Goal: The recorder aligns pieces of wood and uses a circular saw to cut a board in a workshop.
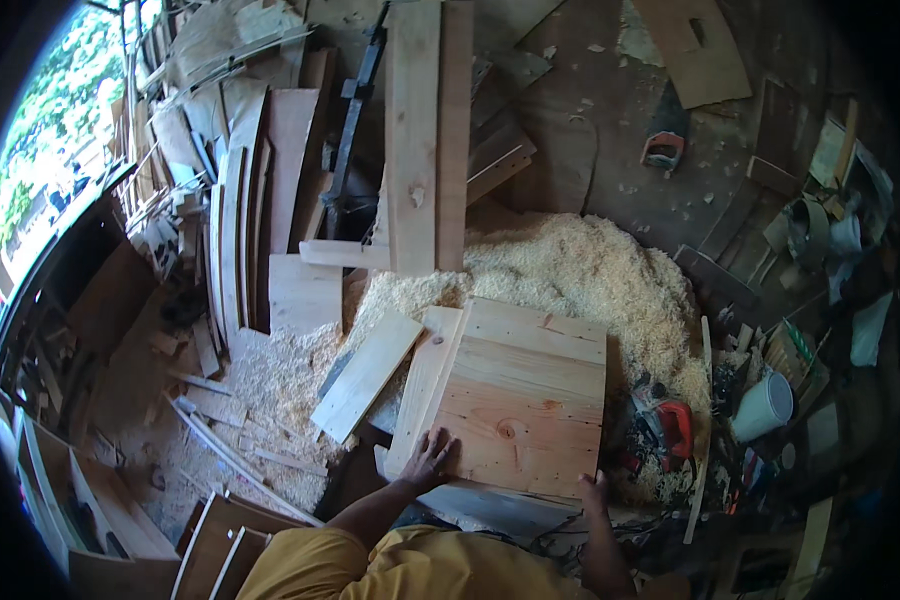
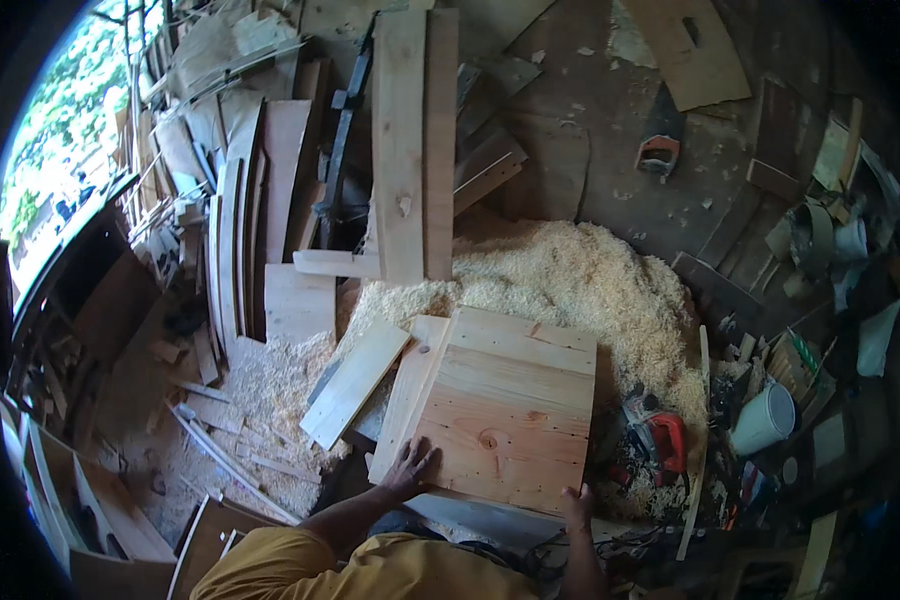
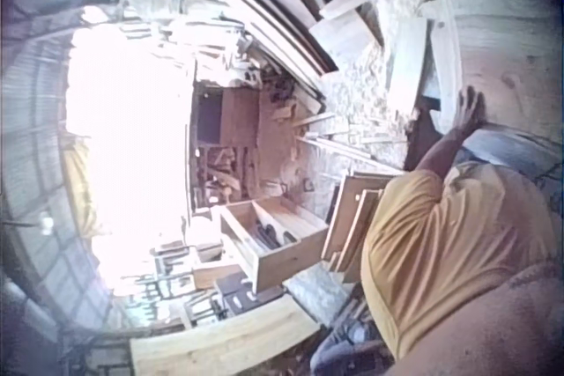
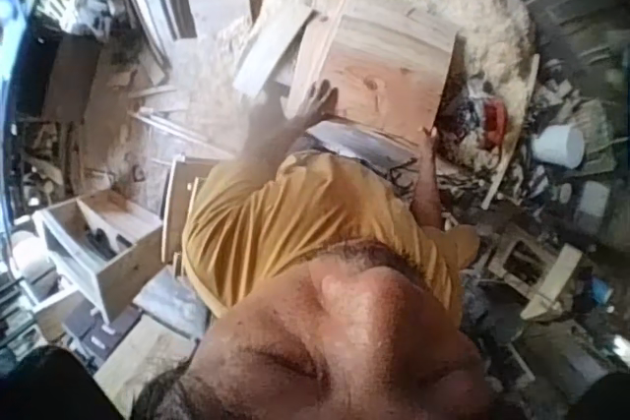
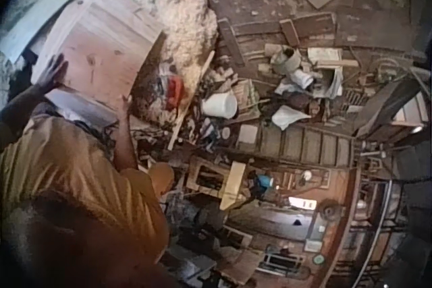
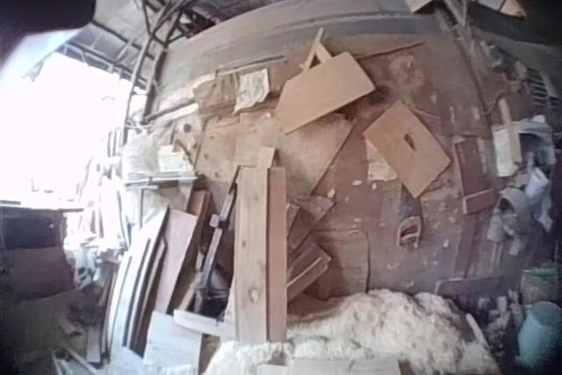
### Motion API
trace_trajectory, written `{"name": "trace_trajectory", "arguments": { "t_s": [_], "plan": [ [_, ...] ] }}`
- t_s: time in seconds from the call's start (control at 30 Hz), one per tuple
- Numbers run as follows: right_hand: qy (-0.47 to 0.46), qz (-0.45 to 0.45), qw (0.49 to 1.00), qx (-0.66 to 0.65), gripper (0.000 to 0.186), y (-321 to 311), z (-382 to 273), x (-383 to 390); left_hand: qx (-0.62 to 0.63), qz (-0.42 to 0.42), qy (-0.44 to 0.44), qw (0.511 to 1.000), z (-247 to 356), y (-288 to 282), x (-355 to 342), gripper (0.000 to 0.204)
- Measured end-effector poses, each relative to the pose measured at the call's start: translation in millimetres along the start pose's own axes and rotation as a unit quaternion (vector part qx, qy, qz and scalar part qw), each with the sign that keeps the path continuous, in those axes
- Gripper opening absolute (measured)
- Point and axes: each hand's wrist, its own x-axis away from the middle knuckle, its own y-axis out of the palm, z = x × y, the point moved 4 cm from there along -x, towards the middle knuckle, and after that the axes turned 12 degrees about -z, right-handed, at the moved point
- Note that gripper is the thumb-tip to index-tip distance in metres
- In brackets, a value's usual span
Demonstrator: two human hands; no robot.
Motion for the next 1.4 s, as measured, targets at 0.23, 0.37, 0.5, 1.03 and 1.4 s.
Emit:
{"name": "trace_trajectory", "arguments": {
  "t_s": [0.23, 0.37, 0.5, 1.03, 1.4],
  "plan": [
    [-0.054, 0.062, 0.969, 0.235, 0.059, -8, -5, -4, -0.019, -0.103, -0.083, 0.991, -1, -11, 6, 0.091],
    [-0.167, 0.037, 0.923, 0.345, 0.063, 31, -61, -9, 0.263, 0.047, -0.065, 0.962, 51, -90, 6, 0.091],
    [-0.231, -0.013, 0.854, 0.466, 0.063, 70, -89, -44, 0.364, 0.2, 0.167, 0.894, 170, -246, 23, 0.105],
    [-0.263, -0.013, 0.755, 0.6, 0.055, 94, -85, -65, 0.533, 0.47, 0.363, 0.603, 346, -331, 76, 0.046],
    [-0.236, -0.013, 0.766, 0.598, 0.061, 116, -94, -75, 0.495, 0.416, 0.366, 0.669, 272, -354, 47, 0.039]
  ]
}}
